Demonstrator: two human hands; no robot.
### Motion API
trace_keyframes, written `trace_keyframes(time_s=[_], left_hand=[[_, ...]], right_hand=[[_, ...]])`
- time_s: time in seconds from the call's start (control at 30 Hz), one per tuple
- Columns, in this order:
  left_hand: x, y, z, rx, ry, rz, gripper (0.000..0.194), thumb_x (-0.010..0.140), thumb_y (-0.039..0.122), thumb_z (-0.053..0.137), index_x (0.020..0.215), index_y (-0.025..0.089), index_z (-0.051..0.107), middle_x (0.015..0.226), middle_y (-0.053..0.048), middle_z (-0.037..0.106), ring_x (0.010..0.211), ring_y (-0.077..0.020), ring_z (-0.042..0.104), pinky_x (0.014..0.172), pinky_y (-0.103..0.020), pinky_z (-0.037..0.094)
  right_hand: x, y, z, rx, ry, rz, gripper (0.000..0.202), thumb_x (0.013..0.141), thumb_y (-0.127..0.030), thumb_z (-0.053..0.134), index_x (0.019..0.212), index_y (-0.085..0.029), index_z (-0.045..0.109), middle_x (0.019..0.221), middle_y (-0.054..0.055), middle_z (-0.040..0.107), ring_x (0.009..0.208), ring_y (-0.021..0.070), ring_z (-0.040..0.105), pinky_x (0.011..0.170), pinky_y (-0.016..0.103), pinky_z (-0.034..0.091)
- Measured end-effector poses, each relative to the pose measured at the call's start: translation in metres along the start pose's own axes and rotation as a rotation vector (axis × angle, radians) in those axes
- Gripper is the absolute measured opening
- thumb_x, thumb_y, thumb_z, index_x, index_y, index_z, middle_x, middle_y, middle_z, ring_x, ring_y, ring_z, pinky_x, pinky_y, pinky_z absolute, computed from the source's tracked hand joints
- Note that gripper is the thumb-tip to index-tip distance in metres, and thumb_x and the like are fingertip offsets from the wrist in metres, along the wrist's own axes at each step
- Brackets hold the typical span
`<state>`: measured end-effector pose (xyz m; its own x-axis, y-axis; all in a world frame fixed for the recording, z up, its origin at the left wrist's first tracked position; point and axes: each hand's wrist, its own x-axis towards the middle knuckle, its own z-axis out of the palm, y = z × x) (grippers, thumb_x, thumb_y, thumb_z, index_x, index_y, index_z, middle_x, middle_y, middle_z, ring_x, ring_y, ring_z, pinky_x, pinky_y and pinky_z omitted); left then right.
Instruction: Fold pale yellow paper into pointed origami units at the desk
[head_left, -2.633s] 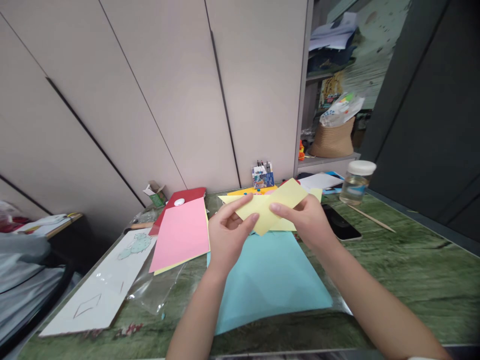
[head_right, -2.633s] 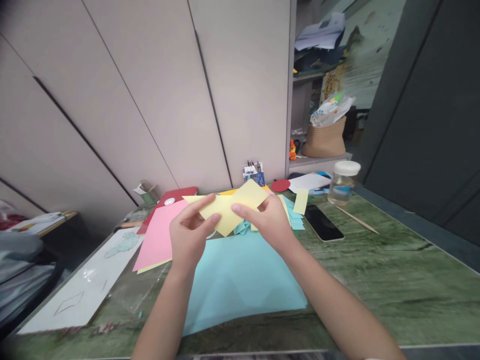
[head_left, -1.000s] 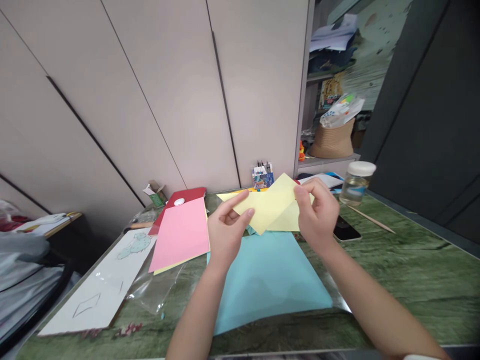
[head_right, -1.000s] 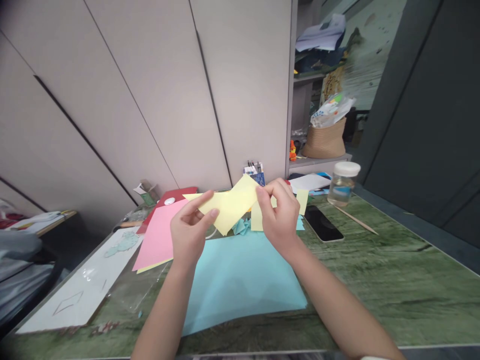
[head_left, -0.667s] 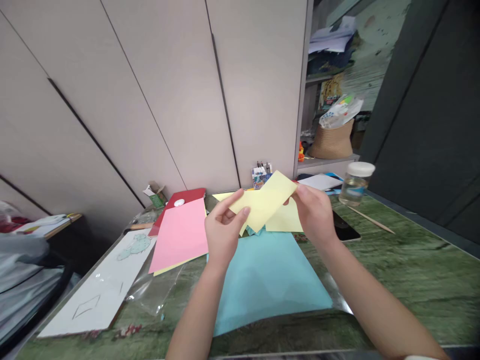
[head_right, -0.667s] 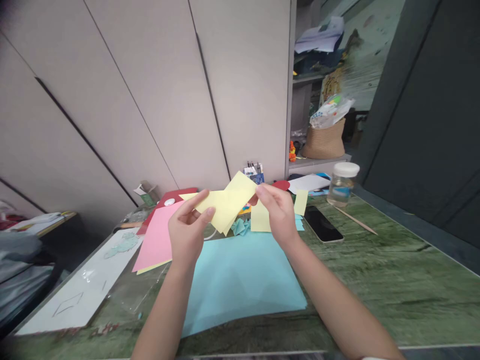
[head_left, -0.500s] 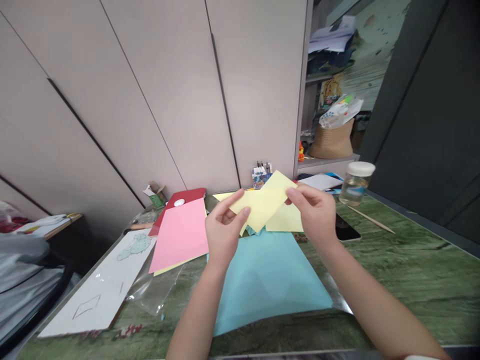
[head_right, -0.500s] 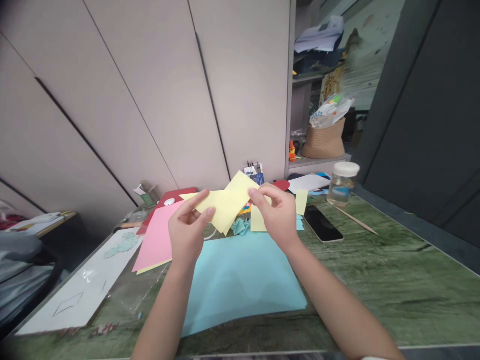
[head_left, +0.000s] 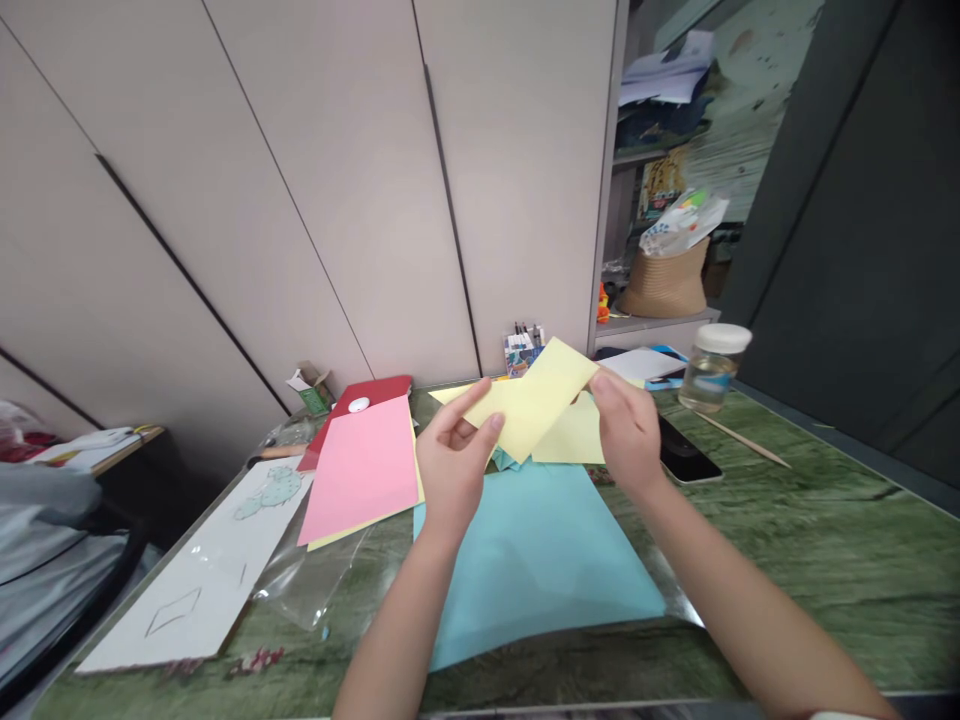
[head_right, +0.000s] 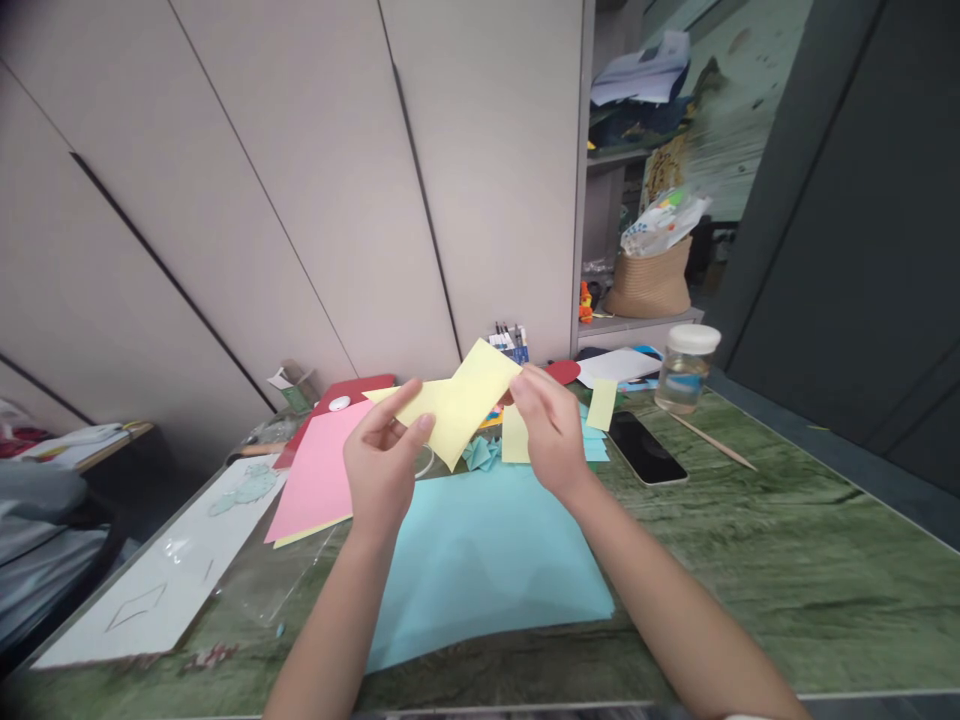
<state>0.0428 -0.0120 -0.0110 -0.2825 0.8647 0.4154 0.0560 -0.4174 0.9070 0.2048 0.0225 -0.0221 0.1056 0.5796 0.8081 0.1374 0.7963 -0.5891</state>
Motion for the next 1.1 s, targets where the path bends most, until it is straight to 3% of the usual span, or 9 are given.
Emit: trace_keyframes(time_s=[0.1, 0.23, 0.47, 0.53, 0.67, 0.77, 0.93, 1.1], left_hand=[[0.001, 0.0, 0.0, -0.021, -0.009, -0.012, 0.041, 0.067, 0.031, 0.075, 0.106, 0.023, 0.071, 0.055, 0.007, 0.028, 0.052, -0.0063, 0.028, 0.046, -0.018, 0.031], [0.0, 0.001, -0.001, -0.015, 0.0, -0.017, 0.041, 0.065, 0.032, 0.076, 0.105, 0.022, 0.071, 0.053, 0.008, 0.028, 0.05, -0.0065, 0.028, 0.044, -0.019, 0.032], [-0.004, 0.001, 0.001, 0.025, 0.007, 0.013, 0.039, 0.067, 0.032, 0.075, 0.104, 0.023, 0.072, 0.055, 0.007, 0.033, 0.049, -0.0065, 0.033, 0.045, -0.02, 0.034], [-0.004, 0.001, 0.001, 0.035, 0.011, 0.019, 0.038, 0.067, 0.032, 0.074, 0.104, 0.023, 0.072, 0.055, 0.006, 0.033, 0.05, -0.0065, 0.033, 0.045, -0.02, 0.034], [-0.003, 0.001, 0.001, 0.028, 0.042, 0.023, 0.039, 0.068, 0.031, 0.074, 0.105, 0.023, 0.071, 0.056, 0.007, 0.032, 0.051, -0.0066, 0.031, 0.046, -0.019, 0.033], [-0.002, 0.002, 0.0, 0.006, 0.037, 0.014, 0.041, 0.067, 0.031, 0.074, 0.107, 0.022, 0.07, 0.054, 0.007, 0.032, 0.051, -0.0071, 0.031, 0.046, -0.02, 0.033], [-0.002, 0.003, 0.0, -0.004, 0.026, -0.011, 0.04, 0.066, 0.031, 0.075, 0.105, 0.023, 0.071, 0.054, 0.007, 0.032, 0.05, -0.0071, 0.03, 0.046, -0.02, 0.033], [-0.004, 0.002, 0.001, 0.003, 0.014, -0.006, 0.041, 0.067, 0.033, 0.075, 0.106, 0.022, 0.071, 0.054, 0.007, 0.029, 0.049, -0.0069, 0.029, 0.044, -0.02, 0.03]], right_hand=[[-0.002, -0.002, 0.001, 0.023, -0.034, 0.008, 0.034, 0.092, -0.032, 0.045, 0.061, -0.019, 0.05, 0.062, 0.0, 0.05, 0.061, 0.0144, 0.046, 0.057, 0.029, 0.033], [-0.005, -0.003, 0.005, -0.124, 0.027, -0.037, 0.033, 0.089, -0.026, 0.051, 0.058, -0.019, 0.046, 0.057, -0.002, 0.044, 0.058, 0.0128, 0.042, 0.057, 0.028, 0.032], [-0.006, 0.003, 0.008, -0.395, 0.176, -0.308, 0.036, 0.086, -0.018, 0.053, 0.056, -0.02, 0.032, 0.055, -0.003, 0.034, 0.058, 0.0133, 0.033, 0.061, 0.032, 0.026], [-0.005, 0.003, 0.008, -0.381, 0.156, -0.285, 0.035, 0.087, -0.02, 0.051, 0.056, -0.02, 0.034, 0.056, -0.003, 0.036, 0.058, 0.0136, 0.035, 0.062, 0.032, 0.027], [-0.005, 0.003, 0.006, -0.138, -0.02, -0.104, 0.037, 0.096, -0.03, 0.035, 0.062, -0.02, 0.046, 0.062, 0.001, 0.049, 0.064, 0.0158, 0.047, 0.065, 0.032, 0.034], [-0.005, 0.001, 0.005, -0.026, -0.106, -0.082, 0.037, 0.095, -0.034, 0.035, 0.064, -0.02, 0.05, 0.067, 0.001, 0.054, 0.066, 0.0164, 0.05, 0.066, 0.032, 0.036], [-0.008, -0.003, 0.008, -0.106, -0.048, -0.059, 0.035, 0.09, -0.028, 0.049, 0.057, -0.019, 0.048, 0.062, 0.0, 0.053, 0.061, 0.0144, 0.049, 0.063, 0.03, 0.035], [-0.013, 0.0, 0.013, -0.23, 0.046, -0.122, 0.034, 0.088, -0.024, 0.051, 0.055, -0.02, 0.045, 0.059, 0.0, 0.051, 0.062, 0.0153, 0.046, 0.061, 0.031, 0.034]])
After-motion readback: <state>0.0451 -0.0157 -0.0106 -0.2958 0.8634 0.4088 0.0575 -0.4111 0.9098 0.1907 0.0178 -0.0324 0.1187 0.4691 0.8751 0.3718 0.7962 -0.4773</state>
